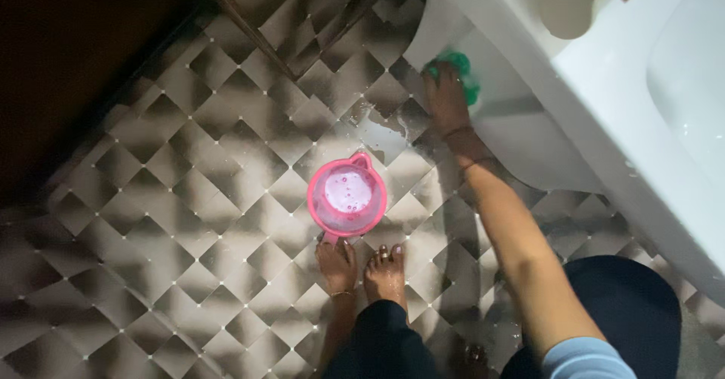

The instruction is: The person cleans a toilet using a handheld bidet sprayer, a scrub brush, and a sponge. They rinse the brush, scrub the toilet bowl and exterior base, and rinse the sponge and floor before drying their hands.

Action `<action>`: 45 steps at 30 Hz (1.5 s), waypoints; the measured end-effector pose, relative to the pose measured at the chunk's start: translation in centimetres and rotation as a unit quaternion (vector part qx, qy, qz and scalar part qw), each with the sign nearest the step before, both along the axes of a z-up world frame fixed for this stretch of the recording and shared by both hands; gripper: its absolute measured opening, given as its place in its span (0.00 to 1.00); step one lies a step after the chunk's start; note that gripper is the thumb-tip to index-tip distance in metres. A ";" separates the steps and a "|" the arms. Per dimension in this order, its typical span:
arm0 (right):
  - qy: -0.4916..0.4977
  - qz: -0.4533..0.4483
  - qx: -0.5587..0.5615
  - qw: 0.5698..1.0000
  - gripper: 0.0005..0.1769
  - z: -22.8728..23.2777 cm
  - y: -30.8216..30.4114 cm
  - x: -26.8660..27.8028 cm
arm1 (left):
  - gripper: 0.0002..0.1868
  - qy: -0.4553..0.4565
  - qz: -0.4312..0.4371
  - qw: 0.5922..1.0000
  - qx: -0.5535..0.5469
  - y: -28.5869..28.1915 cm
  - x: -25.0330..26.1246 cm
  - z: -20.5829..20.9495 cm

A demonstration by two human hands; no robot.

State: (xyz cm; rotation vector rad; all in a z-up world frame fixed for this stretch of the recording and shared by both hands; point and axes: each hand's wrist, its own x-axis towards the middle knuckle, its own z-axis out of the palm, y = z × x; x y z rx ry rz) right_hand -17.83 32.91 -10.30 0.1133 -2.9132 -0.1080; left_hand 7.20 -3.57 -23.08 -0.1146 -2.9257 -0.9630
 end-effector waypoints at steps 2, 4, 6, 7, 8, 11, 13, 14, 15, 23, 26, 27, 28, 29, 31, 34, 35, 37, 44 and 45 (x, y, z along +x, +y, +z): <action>-0.042 -0.014 -0.026 0.999 0.27 0.5 0.5 1.7 | 0.21 0.023 0.026 0.999 -0.012 0.1 0.4 -0.2; -0.030 -0.017 -0.006 0.999 0.28 0.9 0.8 4.0 | 0.21 0.020 0.029 0.999 -0.006 0.2 0.8 -0.4; 0.036 -0.006 0.057 0.998 0.36 0.8 0.5 4.2 | 0.22 0.010 0.035 0.999 0.001 0.2 0.5 -0.6; 0.057 -0.007 0.035 0.998 0.32 0.6 0.4 3.4 | 0.22 0.000 0.040 0.999 0.006 0.3 0.1 -0.7; 0.071 -0.010 0.011 0.997 0.29 0.2 0.0 2.8 | 0.23 -0.015 0.043 0.999 0.009 0.1 0.4 -0.7; 0.090 -0.063 0.002 0.994 0.22 -1.3 -1.4 -0.2 | 0.16 0.003 0.000 1.000 -0.026 0.0 1.0 -1.3; -0.025 -0.093 -0.004 0.995 0.20 -1.5 -2.5 -0.4 | 0.18 -0.001 0.023 0.999 -0.028 0.0 1.3 -1.6; -0.140 -0.095 -0.019 0.985 0.20 -1.2 -2.8 -0.2 | 0.18 -0.004 0.028 0.999 -0.027 0.1 1.2 -1.8; -0.253 -0.095 -0.033 0.962 0.20 -0.8 -3.1 0.5 | 0.18 -0.009 0.033 0.999 -0.026 0.3 1.4 -1.9; 0.034 -0.045 -0.046 0.997 0.29 4.2 -1.5 4.9 | 0.18 -0.022 0.024 0.999 -0.005 -0.1 1.2 -1.4; 0.191 -0.019 0.002 0.981 0.23 4.5 -0.2 1.7 | 0.19 0.039 0.017 0.999 0.009 0.1 0.7 -0.5; 0.237 -0.006 0.014 0.971 0.18 4.5 0.0 0.3 | 0.18 0.038 0.031 0.999 0.021 0.6 0.0 -0.5; 0.222 -0.025 0.004 0.975 0.16 3.9 -0.3 -0.2 | 0.18 0.029 0.040 0.998 0.029 0.4 0.2 -0.3; 0.206 -0.044 -0.007 0.978 0.14 3.3 -0.6 -0.3 | 0.17 0.020 0.050 0.998 0.036 0.2 0.4 -0.3; 0.206 -0.071 -0.046 0.975 0.12 2.2 -1.3 -0.3 | 0.15 0.050 0.017 0.997 0.053 -0.2 1.0 -0.1; 0.249 -0.068 -0.102 0.961 0.12 2.4 -1.2 0.0 | 0.14 0.031 0.016 0.999 0.040 0.0 0.8 -0.3; 0.259 -0.060 -0.106 0.958 0.13 2.4 -1.1 0.7 | 0.14 0.009 0.020 0.999 0.028 -0.3 1.2 -0.2; 0.292 -0.059 -0.096 0.950 0.14 2.9 -0.8 -0.5 | 0.18 -0.001 0.025 0.997 0.068 -0.1 -0.1 -0.6; 0.270 -0.094 -0.144 0.948 0.10 2.9 -2.2 -1.1 | 0.22 -0.005 0.025 1.000 0.002 -0.3 0.5 -0.8; 0.264 -0.074 -0.187 0.943 0.11 3.1 -1.9 -0.9 | 0.21 -0.021 0.028 0.999 0.005 -0.2 0.4 -0.9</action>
